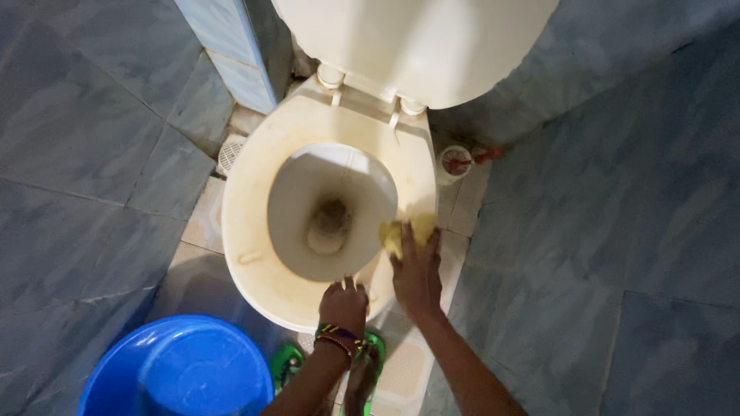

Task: The person wipes the toilet tank and seat with a yellow cloth, then places a blue container on the tank. They continue to wipe the toilet bowl rim and seat repeatedly with the cloth.

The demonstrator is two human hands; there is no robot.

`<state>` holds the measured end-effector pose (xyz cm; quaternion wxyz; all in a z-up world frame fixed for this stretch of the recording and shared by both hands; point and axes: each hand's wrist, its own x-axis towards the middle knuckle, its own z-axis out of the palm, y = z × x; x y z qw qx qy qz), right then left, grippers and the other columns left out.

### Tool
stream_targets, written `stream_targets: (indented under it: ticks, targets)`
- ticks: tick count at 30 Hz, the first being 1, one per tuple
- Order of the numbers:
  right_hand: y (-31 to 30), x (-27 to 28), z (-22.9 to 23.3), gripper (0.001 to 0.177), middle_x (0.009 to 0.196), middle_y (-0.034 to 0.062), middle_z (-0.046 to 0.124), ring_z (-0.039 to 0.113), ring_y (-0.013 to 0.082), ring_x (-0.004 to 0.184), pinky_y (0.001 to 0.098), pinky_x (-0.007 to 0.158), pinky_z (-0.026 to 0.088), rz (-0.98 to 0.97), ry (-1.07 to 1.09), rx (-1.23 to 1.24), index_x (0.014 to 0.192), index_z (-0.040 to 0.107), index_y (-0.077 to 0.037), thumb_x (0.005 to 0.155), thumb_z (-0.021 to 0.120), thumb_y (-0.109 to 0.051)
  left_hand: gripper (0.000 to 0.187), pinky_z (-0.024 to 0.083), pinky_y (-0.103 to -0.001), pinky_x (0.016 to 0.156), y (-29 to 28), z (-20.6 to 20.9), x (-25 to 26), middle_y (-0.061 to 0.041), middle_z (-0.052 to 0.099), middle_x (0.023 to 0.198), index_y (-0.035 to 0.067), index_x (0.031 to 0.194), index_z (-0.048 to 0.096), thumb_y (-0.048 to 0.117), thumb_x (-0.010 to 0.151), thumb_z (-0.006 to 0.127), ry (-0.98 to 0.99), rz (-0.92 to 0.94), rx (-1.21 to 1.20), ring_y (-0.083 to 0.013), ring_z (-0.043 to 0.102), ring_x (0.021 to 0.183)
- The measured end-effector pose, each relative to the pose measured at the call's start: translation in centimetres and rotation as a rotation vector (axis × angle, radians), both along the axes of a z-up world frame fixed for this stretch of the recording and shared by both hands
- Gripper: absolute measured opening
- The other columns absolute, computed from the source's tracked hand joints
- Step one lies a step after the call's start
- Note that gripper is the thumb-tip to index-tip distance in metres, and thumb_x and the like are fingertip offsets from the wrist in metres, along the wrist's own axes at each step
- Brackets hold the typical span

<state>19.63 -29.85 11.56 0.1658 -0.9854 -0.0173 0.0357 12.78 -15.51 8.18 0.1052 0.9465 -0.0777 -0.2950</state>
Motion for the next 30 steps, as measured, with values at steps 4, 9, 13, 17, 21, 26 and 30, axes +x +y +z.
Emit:
stream_targets:
  ticks: [4,9,13,17,21,26,30]
  targets:
    - [-1.1,6.3,-0.8,0.080,0.165,0.0342,0.005,0.030,0.0551,0.145,0.0542,0.107,0.047,-0.127,0.246,0.005,0.162,0.019,-0.029,0.096,0.063,-0.037,0.041,0.045,-0.043,0.109,-0.3,1.0,0.9,-0.029,0.049,0.146,-0.001,0.126,0.061,0.013,0.088,0.068,0.013,-0.030,0.029,-0.0389,0.056,0.128]
    - [-2.8,13.5,-2.1,0.080,0.161,0.0345,0.018,0.038,0.0541,0.142,0.0545,0.117,0.041,-0.019,0.232,-0.045,0.165,0.021,-0.029,0.098,0.063,-0.037,0.046,0.046,-0.046,0.105,-0.3,1.1,0.2,-0.032,0.050,0.145,-0.002,0.128,0.060,0.010,0.086,0.072,-0.252,0.013,-0.030,-0.0437,0.055,0.128]
    - [-3.1,18.6,-3.3,0.081,0.158,0.0400,0.015,0.030,0.0571,0.144,0.0556,0.114,0.038,0.000,0.221,0.001,0.165,0.012,-0.025,0.102,0.061,-0.040,0.062,0.038,-0.045,0.113,0.0,0.3,0.0,-0.032,0.038,0.152,-0.004,0.137,0.051,0.013,0.083,0.074,-0.004,-0.036,-0.006,-0.0432,0.042,0.140]
    - [-3.8,19.0,-4.4,0.087,0.159,0.0376,0.020,0.024,0.0576,0.148,0.0560,0.112,0.039,-0.069,0.198,0.090,0.164,0.004,-0.025,0.101,0.062,-0.042,0.067,0.034,-0.044,0.117,-0.1,-0.9,-1.3,-0.030,0.033,0.157,-0.001,0.146,0.044,0.012,0.086,0.070,-0.001,-0.066,0.017,-0.0400,0.038,0.143]
    - [-4.1,16.2,-5.4,0.093,0.164,0.0268,0.021,0.019,0.0516,0.151,0.0575,0.109,0.039,-0.206,0.191,0.236,0.160,-0.001,-0.025,0.097,0.064,-0.045,0.062,0.035,-0.043,0.115,0.3,-2.6,-3.1,-0.020,0.034,0.160,0.004,0.147,0.044,0.015,0.089,0.063,-0.246,0.128,-0.143,-0.0382,0.037,0.145]
    - [-4.5,9.4,-7.7,0.089,0.166,0.0325,0.018,0.035,0.0477,0.146,0.0545,0.110,0.045,-0.366,0.196,0.359,0.165,0.005,-0.025,0.097,0.059,-0.043,0.061,0.032,-0.042,0.118,0.0,-4.1,-4.3,-0.022,0.034,0.158,0.003,0.147,0.043,0.019,0.090,0.061,-0.315,0.102,-0.145,-0.0384,0.036,0.145]
    - [-3.5,3.1,-9.5,0.094,0.159,0.0389,0.021,0.029,0.0580,0.145,0.0563,0.112,0.040,-0.289,-0.049,0.354,0.165,0.005,-0.013,0.099,0.070,-0.033,0.062,0.035,-0.041,0.117,0.3,-3.6,-4.1,-0.020,0.035,0.159,0.005,0.147,0.043,0.021,0.091,0.062,-0.243,0.143,-0.195,-0.0373,0.035,0.146]
